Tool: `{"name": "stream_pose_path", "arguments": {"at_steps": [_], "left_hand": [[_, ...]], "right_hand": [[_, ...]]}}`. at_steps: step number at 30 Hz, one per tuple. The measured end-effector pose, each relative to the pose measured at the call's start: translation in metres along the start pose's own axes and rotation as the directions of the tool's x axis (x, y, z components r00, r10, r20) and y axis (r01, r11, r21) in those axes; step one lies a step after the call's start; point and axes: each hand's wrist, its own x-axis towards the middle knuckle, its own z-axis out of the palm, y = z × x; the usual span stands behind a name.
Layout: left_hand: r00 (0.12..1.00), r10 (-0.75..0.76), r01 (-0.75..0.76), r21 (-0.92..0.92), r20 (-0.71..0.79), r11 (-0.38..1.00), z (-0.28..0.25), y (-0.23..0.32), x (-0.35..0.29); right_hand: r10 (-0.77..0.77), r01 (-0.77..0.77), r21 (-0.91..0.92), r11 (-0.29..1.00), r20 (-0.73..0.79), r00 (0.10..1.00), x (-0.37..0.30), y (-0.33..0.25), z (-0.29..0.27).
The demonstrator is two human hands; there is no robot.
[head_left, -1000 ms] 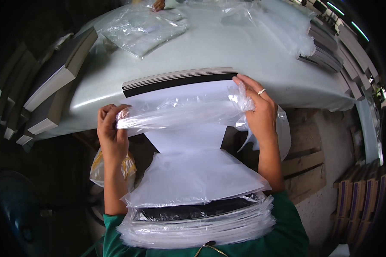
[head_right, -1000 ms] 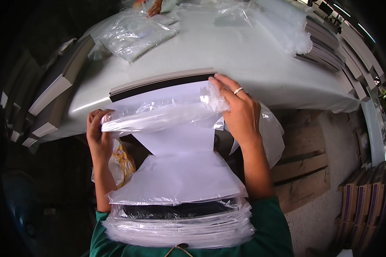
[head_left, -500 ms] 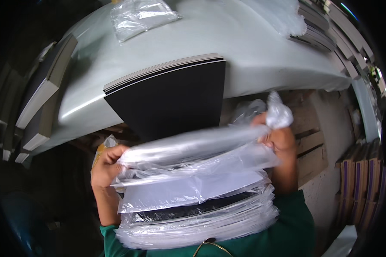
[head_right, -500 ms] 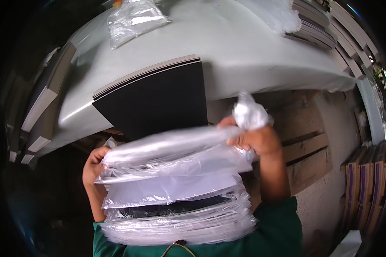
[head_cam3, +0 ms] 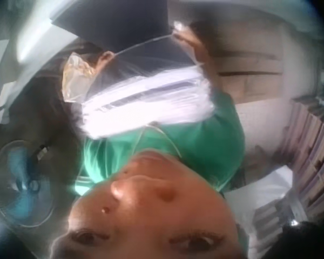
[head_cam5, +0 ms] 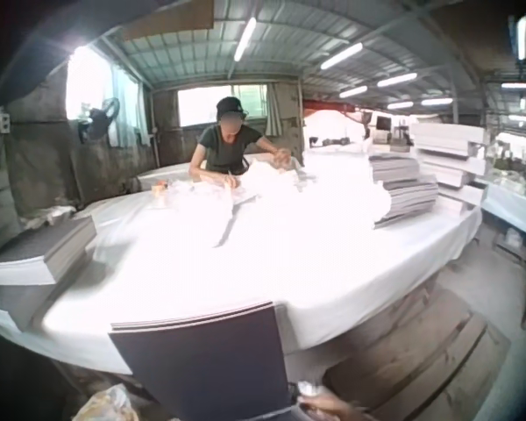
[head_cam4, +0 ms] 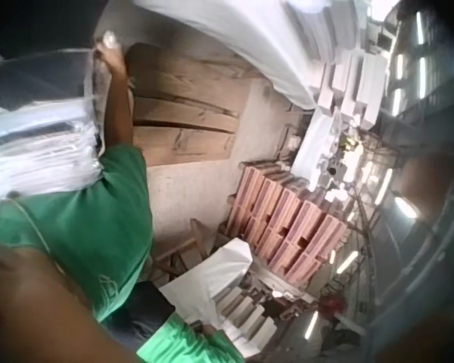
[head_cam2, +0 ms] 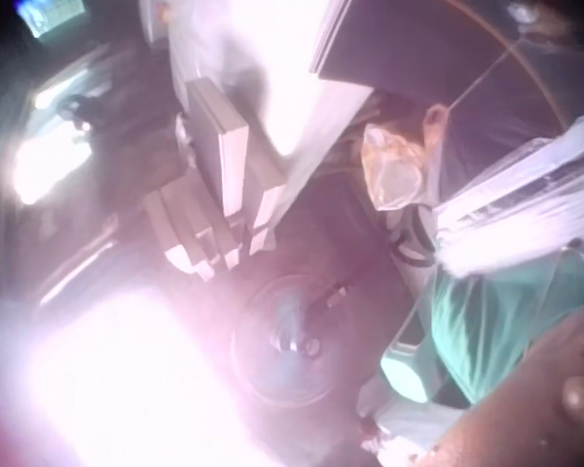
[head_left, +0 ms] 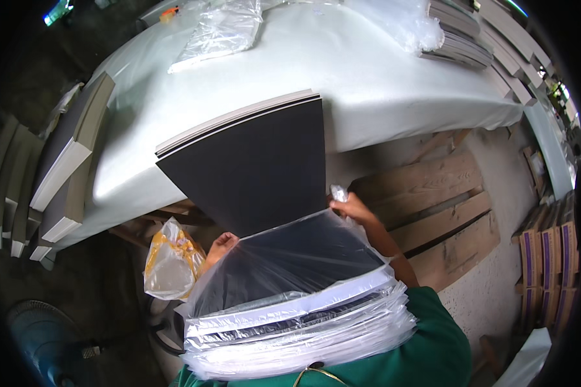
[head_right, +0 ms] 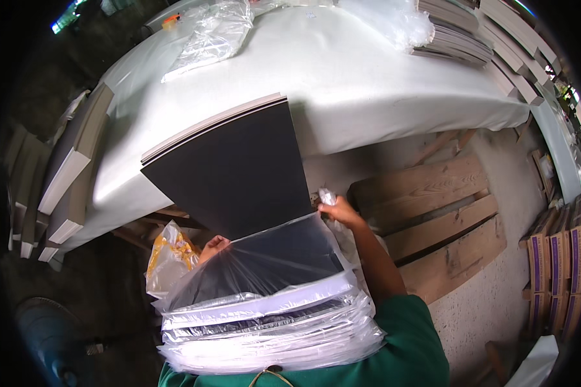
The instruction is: The person slides a notebook into a plastic sleeve, folds the opening, and places the package onto a stack.
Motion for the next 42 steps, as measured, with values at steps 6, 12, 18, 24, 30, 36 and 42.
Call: {"name": "stream_pose_path", "arguments": {"at_steps": [6, 12, 18, 24, 30, 36, 42], "left_hand": [[0.912, 0.039, -0.235, 0.443, 0.409, 0.865, 0.092, 0.218, -0.088], [0.428, 0.755, -0.813, 0.576, 0.497, 0.082, 0.209, 0.269, -0.104], [0.753, 0.656, -0.623, 0.262, -0.055, 0.737, 0.201, 0.245, -0.094], [0.697, 0.706, -0.633, 0.359, -0.122, 0.687, 0.194, 0.241, -0.092], [0.679, 0.721, -0.658, 0.322, -0.137, 0.681, 0.203, 0.238, -0.093], [0.612, 0.787, -0.755, 0.24, -0.079, 0.611, 0.191, 0.233, -0.091], [0.654, 0.755, -0.711, 0.303, -0.049, 0.635, 0.197, 0.232, -0.093]], "right_hand": [[-0.575, 0.441, 0.37, 0.818, 0.485, 0.659, -0.066, -0.209, 0.046], [-0.529, 0.091, 0.607, 0.79, 0.598, 0.602, -0.075, -0.258, 0.132], [-0.332, 0.128, 0.477, 0.87, 0.372, 0.867, -0.068, -0.238, 0.125], [-0.37, 0.179, 0.531, 0.828, 0.279, 0.886, -0.063, -0.24, 0.132], [-0.415, 0.233, 0.558, 0.796, 0.226, 0.881, -0.061, -0.236, 0.135], [-0.391, 0.181, 0.573, 0.8, 0.268, 0.88, -0.064, -0.233, 0.134], [-0.412, 0.238, 0.56, 0.793, 0.206, 0.887, -0.064, -0.23, 0.136]]}}
